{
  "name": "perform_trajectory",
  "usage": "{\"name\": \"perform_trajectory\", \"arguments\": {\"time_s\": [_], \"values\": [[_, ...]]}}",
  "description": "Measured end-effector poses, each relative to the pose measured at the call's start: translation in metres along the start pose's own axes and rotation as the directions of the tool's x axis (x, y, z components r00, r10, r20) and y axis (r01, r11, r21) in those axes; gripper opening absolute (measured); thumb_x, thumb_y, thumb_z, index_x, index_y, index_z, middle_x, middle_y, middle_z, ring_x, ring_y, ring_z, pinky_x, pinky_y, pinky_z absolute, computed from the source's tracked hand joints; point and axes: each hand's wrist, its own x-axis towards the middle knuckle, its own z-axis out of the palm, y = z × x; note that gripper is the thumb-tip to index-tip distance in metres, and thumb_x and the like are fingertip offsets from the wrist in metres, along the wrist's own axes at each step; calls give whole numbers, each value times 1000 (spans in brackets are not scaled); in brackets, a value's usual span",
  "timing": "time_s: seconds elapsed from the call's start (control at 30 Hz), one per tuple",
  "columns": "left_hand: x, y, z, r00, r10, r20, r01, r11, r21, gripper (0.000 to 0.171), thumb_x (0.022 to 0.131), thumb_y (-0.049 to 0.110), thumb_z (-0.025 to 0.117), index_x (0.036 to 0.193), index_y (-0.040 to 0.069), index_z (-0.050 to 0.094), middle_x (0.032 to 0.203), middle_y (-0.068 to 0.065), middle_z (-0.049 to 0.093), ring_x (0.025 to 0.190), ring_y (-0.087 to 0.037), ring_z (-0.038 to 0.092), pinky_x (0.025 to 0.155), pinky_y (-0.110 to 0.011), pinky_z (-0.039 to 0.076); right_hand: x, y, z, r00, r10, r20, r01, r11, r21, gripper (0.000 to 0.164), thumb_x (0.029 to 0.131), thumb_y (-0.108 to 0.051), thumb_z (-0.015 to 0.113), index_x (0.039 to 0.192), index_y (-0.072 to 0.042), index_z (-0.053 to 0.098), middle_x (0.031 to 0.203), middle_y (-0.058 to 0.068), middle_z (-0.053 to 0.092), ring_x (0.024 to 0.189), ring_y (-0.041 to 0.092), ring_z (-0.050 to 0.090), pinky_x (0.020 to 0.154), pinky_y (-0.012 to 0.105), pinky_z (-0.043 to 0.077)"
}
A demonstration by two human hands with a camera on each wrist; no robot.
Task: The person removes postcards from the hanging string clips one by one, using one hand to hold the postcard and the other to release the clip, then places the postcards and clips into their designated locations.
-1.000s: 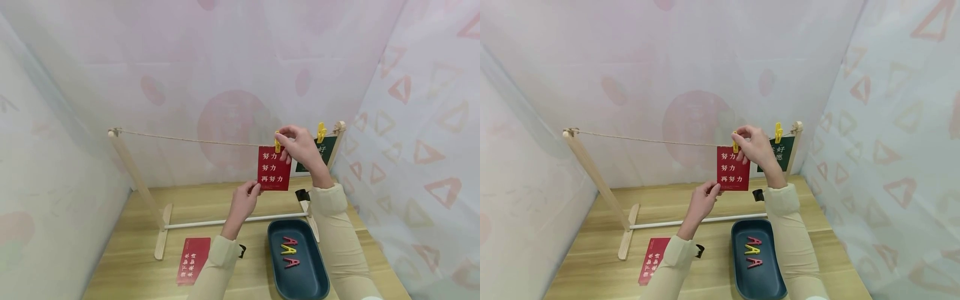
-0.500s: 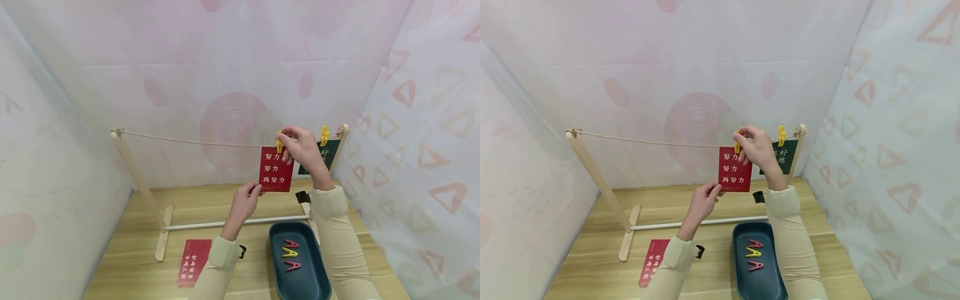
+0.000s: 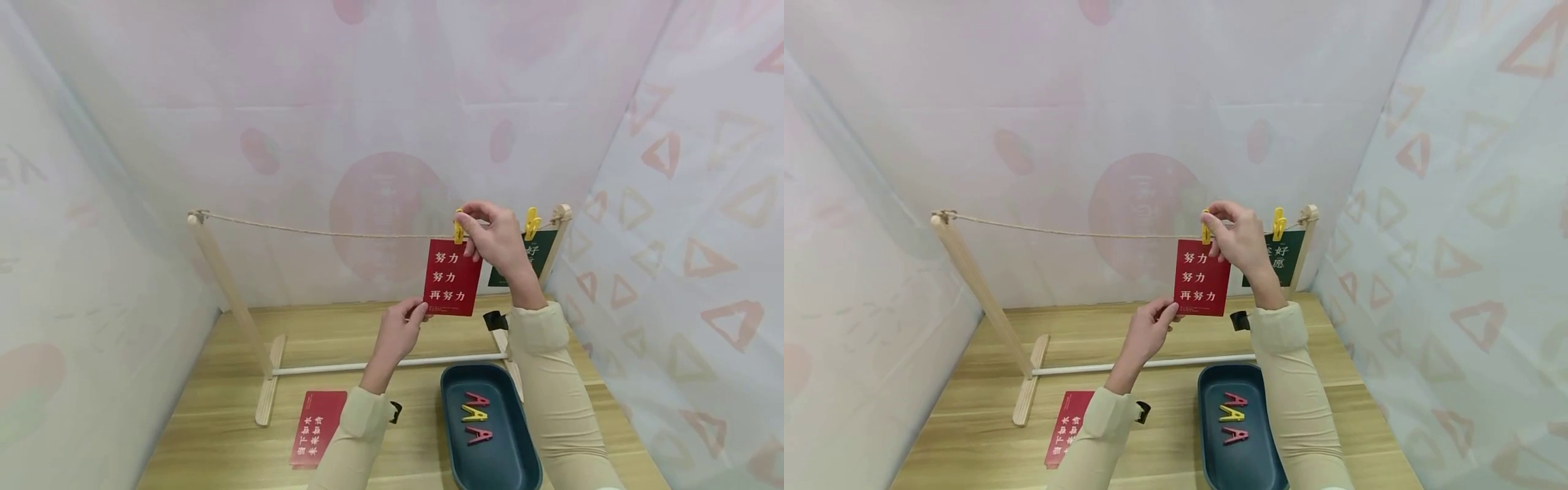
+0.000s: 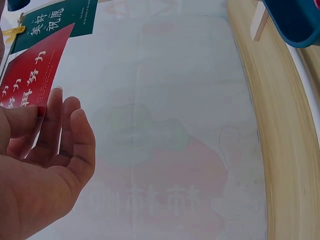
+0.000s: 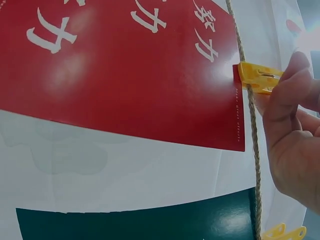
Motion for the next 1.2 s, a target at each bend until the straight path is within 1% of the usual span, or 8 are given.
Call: {"name": "perform_trajectory", "arguments": {"time_s": [0.13, 0.27, 0.53, 0.63, 0.77, 0.87, 1.07, 1.2], "values": [[1, 0, 0, 1000, 8, -1, -8, 1000, 6, 23, 101, 26, 55, 109, 11, 71, 93, -5, 75, 87, -16, 70, 69, -25, 52, 2, 2, 0, 1000, -7, -24, 7, 1000, 6, 31, 97, -16, 62, 120, 4, 61, 115, 24, 65, 46, 12, 56, 48, 19, 49], [1, 1, 0, 1000, 4, -2, -4, 1000, 3, 23, 101, 26, 55, 109, 11, 71, 92, -5, 75, 87, -16, 69, 69, -25, 52, 4, 3, -1, 998, -30, -47, 31, 999, 22, 30, 96, -17, 63, 118, 4, 63, 113, 23, 66, 46, 12, 56, 47, 19, 49], [0, 0, -1, 1000, 15, -4, -15, 1000, 7, 22, 101, 24, 56, 109, 10, 71, 92, -6, 75, 86, -17, 70, 68, -25, 52, 6, 6, -1, 996, -41, -77, 42, 999, 16, 28, 96, -18, 64, 115, 2, 65, 100, 24, 69, 46, 9, 55, 47, 18, 48], [-1, -1, -1, 1000, 15, -7, -15, 1000, 8, 22, 101, 24, 56, 108, 10, 72, 92, -8, 75, 86, -17, 70, 67, -24, 52, 6, 2, -1, 992, -66, -111, 68, 997, 20, 25, 96, -12, 62, 113, 6, 66, 93, 27, 68, 44, 9, 53, 47, 16, 47], [-2, -2, -2, 1000, 18, -9, -18, 1000, 14, 22, 101, 24, 56, 109, 10, 72, 92, -7, 75, 85, -16, 70, 67, -23, 52, 2, -14, -3, 983, -110, -148, 117, 992, 37, 21, 95, -3, 61, 108, 13, 65, 91, 33, 66, 42, 13, 50, 46, 16, 45], [-4, -2, -4, 1000, 16, -10, -16, 1000, 12, 22, 101, 24, 56, 110, 10, 71, 92, -6, 75, 86, -17, 70, 67, -24, 52, -1, -25, -3, 979, -121, -164, 130, 991, 43, 21, 95, -2, 61, 107, 14, 65, 91, 34, 65, 42, 15, 50, 46, 17, 45], [-10, -3, -9, 1000, -2, -9, 2, 1000, 6, 22, 101, 25, 56, 110, 11, 71, 93, -6, 75, 87, -17, 70, 68, -24, 51, -4, -28, -3, 969, -130, -209, 143, 989, 45, 20, 94, -3, 63, 106, 13, 66, 93, 32, 67, 42, 17, 50, 46, 15, 44], [-11, -5, -11, 1000, -15, -7, 15, 1000, -4, 22, 101, 26, 57, 110, 11, 71, 93, -5, 75, 87, -16, 69, 68, -24, 51, -4, -27, -3, 967, -140, -214, 155, 986, 55, 20, 93, -3, 63, 105, 13, 66, 91, 32, 66, 42, 16, 49, 46, 15, 44]]}}
